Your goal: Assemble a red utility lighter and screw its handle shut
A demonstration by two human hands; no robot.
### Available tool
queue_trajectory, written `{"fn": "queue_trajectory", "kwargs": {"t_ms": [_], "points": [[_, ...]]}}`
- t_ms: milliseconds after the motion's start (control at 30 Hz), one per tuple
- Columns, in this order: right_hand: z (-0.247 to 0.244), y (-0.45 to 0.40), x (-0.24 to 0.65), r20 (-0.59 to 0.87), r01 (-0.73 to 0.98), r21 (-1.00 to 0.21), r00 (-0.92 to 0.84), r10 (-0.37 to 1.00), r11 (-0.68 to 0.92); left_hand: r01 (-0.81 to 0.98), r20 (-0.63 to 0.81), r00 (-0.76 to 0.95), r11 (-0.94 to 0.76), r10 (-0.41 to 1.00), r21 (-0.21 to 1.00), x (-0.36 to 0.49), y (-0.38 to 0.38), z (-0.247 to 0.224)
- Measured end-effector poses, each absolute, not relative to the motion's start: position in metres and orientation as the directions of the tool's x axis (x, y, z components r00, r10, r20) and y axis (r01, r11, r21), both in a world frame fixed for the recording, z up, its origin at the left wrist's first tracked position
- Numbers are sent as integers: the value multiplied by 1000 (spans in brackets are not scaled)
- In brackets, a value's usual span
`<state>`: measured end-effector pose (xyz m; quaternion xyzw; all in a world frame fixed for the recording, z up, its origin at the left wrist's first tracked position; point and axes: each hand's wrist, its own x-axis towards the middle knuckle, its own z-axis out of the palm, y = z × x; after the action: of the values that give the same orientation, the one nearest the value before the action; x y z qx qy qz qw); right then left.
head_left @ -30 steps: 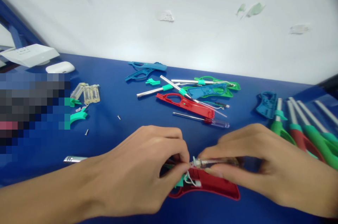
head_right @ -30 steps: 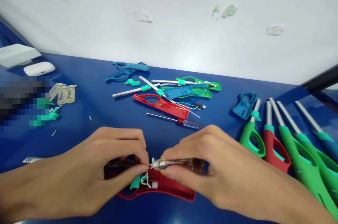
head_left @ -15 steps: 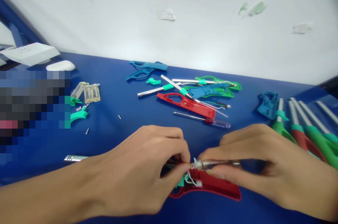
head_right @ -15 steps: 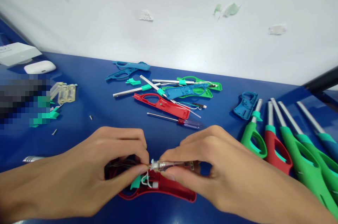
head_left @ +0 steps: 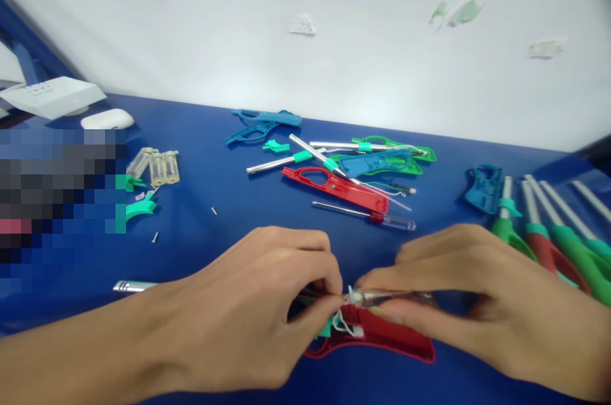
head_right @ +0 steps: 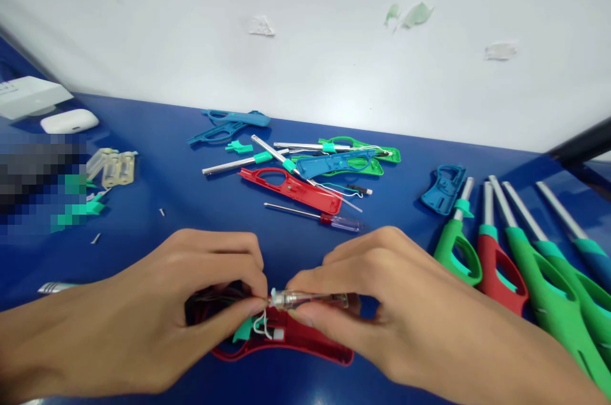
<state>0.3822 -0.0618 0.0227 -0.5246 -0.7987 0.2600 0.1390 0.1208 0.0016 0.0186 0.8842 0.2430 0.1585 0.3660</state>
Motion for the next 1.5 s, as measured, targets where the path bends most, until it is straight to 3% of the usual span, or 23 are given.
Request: {"fn": "queue_trajectory", "kwargs": {"t_ms": [300,533,700,1500], "points": [[25,-59,381,-84,740,-598,-440,894,308,316,94,837,-616,539,722,120,2,20],[30,-54,378,-4,676,-648,-464,886,351,373,81,818,-633,569,678,120,-2,22],[35,-55,375,-109,720,-645,-419,901,257,354,84,834,-648,545,675,120,0,22],[30,-57,380,-83,704,-643,-456,886,302,320,72,867,-661,494,679,119,1,20]]}}
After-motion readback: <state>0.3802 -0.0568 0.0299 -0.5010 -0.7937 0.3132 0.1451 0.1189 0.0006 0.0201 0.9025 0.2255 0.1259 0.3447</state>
